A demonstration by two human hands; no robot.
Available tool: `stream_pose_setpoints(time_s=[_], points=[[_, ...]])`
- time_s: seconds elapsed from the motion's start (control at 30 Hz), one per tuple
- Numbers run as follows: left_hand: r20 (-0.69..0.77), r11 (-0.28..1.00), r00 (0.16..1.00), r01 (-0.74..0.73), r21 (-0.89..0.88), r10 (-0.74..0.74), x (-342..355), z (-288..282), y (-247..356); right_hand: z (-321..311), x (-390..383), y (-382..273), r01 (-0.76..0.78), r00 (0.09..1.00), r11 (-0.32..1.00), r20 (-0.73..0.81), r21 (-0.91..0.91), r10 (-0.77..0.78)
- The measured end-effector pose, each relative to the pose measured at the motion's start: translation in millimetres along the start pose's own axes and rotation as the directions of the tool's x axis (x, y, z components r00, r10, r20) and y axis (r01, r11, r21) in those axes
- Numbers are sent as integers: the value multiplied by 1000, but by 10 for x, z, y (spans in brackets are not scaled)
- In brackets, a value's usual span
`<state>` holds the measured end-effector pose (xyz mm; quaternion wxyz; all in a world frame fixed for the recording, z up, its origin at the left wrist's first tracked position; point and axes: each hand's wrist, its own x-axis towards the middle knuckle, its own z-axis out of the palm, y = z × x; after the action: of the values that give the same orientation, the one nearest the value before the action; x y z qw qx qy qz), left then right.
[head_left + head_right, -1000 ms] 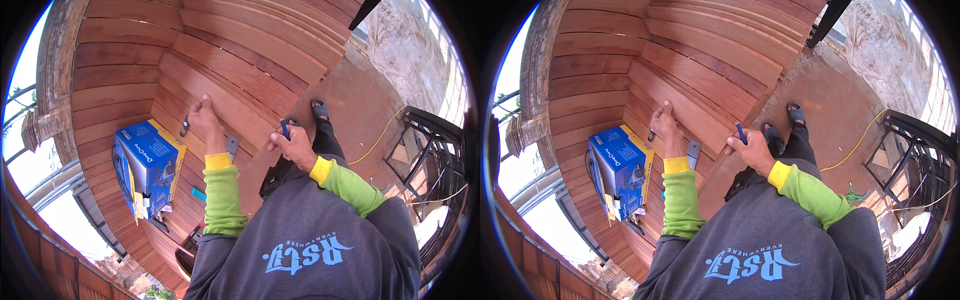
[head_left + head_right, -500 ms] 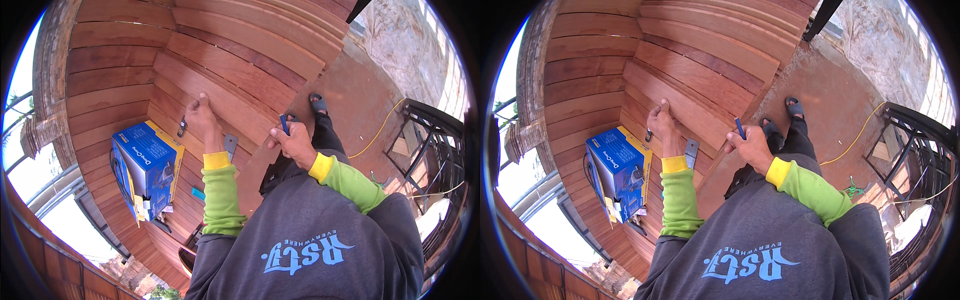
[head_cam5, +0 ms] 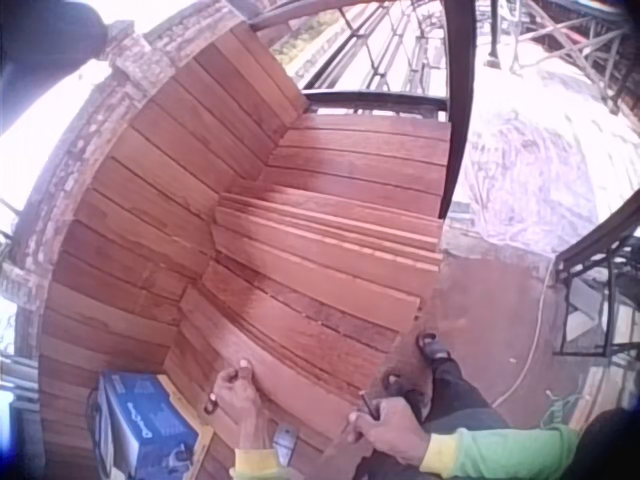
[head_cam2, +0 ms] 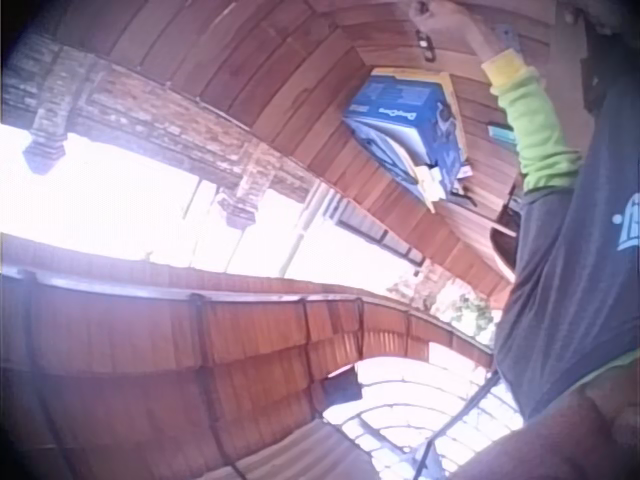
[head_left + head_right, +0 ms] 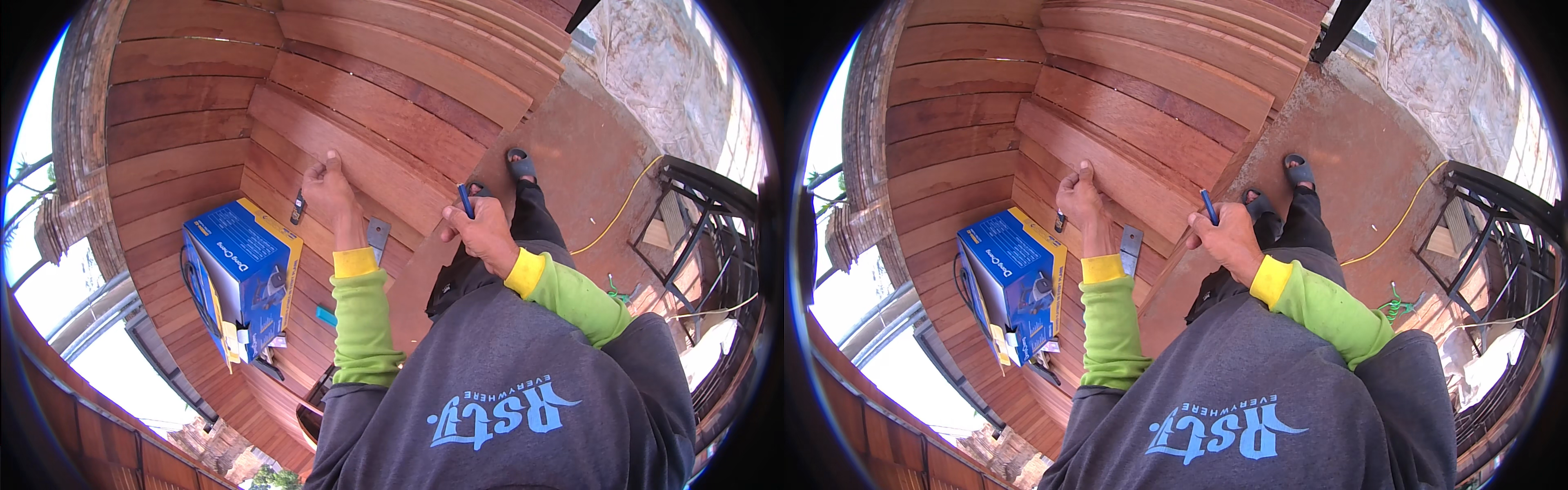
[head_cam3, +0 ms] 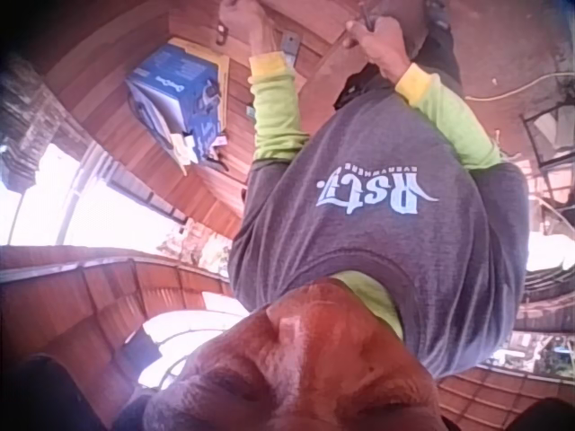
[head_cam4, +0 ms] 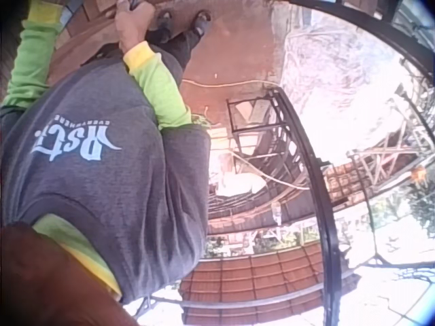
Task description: The person places a wooden plank onto a curved wooden ceiling structure, aligning it with existing planks. They use a metal square and a pencil to mark measurements on the plank, then remove the plank and repeat the process with another piece.
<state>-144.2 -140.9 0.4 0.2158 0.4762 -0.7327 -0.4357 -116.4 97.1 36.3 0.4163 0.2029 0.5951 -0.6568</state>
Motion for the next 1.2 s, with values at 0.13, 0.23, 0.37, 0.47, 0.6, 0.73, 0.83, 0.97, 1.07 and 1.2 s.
stream_pose_setpoints(time_s=[0.13,0.23,0.37,0.47,0.6,0.73,0.83,0.97,1.07,1.2], points=[[5,1000,1000,-5,23,5,-18,-3,26,9,9,-1,10,1000,999,-16,-46,-11],[11,1000,1000,-14,15,14,-4,-14,-9,21,8,4,14,1000,998,-27,-58,-16],[30,1000,1000,4,20,-4,35,-13,-37,33,42,61,42,998,996,-37,-79,-45],[41,1000,999,20,10,-21,28,-19,-18,40,29,38,61,996,989,-52,-133,-69],[44,1000,999,-4,17,4,25,-23,-20,40,10,-5,82,994,972,-58,-220,-97],[46,993,992,-118,15,117,130,-33,-158,55,11,25,122,989,965,-59,-232,-139],[58,992,992,-115,55,112,141,-39,-145,60,11,29,136,985,959,-69,-249,-158],[88,999,996,-26,29,23,17,-27,32,-2,-18,-15,92,991,952,-65,-291,-116],[86,999,996,-10,33,7,39,-19,21,-52,40,116,204,963,909,-92,-363,-253],[127,999,991,43,31,-46,61,-33,26,-25,50,155,367,885,833,-119,-414,-450]])
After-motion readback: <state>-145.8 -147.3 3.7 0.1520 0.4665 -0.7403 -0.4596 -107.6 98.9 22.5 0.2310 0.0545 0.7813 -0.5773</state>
